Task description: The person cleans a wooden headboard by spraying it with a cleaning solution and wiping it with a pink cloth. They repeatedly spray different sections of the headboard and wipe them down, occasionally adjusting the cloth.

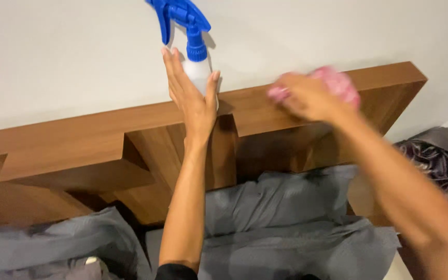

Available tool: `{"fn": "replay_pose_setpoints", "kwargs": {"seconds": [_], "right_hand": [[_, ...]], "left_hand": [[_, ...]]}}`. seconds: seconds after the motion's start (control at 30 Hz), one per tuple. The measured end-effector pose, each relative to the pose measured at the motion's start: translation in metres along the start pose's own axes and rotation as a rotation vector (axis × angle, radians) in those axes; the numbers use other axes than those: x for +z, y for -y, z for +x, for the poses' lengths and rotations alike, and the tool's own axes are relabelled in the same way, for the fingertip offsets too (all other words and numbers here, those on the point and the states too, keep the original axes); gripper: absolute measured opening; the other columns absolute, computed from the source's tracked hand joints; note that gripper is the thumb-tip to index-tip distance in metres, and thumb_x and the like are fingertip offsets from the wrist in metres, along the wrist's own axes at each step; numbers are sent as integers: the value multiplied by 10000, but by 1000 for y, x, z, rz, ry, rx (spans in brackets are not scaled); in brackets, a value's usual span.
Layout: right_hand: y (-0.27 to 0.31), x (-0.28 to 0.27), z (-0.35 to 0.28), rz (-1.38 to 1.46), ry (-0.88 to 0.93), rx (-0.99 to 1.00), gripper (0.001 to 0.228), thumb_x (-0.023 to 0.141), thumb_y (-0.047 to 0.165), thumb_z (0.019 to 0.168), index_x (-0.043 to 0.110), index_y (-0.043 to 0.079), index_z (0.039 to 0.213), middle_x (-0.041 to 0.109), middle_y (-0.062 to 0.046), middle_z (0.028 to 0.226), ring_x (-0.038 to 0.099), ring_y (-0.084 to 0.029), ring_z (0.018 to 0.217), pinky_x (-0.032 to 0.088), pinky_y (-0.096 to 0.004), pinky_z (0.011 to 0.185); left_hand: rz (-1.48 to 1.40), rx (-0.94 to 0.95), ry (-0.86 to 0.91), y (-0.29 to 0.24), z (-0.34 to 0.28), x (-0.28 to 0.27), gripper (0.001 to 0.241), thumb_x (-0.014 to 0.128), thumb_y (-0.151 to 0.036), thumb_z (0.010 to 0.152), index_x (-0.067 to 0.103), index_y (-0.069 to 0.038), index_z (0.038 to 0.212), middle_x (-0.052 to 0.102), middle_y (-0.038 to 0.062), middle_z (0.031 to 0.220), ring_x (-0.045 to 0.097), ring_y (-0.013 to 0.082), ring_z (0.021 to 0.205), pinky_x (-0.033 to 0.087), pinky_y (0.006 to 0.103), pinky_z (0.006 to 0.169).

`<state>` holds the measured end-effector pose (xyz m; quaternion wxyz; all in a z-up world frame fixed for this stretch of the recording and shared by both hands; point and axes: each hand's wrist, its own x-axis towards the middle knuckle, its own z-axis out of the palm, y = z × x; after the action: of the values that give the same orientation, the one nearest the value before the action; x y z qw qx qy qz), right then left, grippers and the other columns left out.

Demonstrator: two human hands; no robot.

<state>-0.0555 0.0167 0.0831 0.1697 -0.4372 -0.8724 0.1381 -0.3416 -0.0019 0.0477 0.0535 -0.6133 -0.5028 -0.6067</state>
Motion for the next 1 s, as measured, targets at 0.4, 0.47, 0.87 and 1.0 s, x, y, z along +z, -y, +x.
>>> {"fn": "replay_pose_setpoints", "kwargs": {"seconds": [0.4,0.47,0.87,1.0], "right_hand": [[77,54,53,-52,-230,-412,399,653,305,893,679,69,1214,659,-146,1268,572,-350,1175,448,-479,1020],[63,61,52,-107,-261,-400,357,616,312,945,706,114,1229,641,-164,1319,551,-360,1226,406,-507,1051],[1,16,-16,-79,-215,27,642,609,478,966,561,70,1460,613,-240,1365,545,-420,1264,403,-502,1081],[-7,26,-11,147,-193,-15,548,542,399,1042,553,33,1449,630,-204,1368,573,-352,1287,415,-442,1103]], "left_hand": [[89,-25,88,-3,-20,-45,892,703,-277,1101,71,-96,1705,7,229,1774,105,412,1672,145,571,1362],[65,-41,84,1,-24,-42,869,694,-252,1109,65,-104,1691,-4,223,1758,93,406,1657,142,568,1376],[-6,-30,-21,-57,-62,2,670,596,-365,1135,241,-110,1643,185,175,1726,161,346,1640,140,538,1378],[-177,-8,142,-101,-60,35,526,534,-401,1113,484,-46,1499,439,211,1622,366,380,1563,260,515,1316]]}}
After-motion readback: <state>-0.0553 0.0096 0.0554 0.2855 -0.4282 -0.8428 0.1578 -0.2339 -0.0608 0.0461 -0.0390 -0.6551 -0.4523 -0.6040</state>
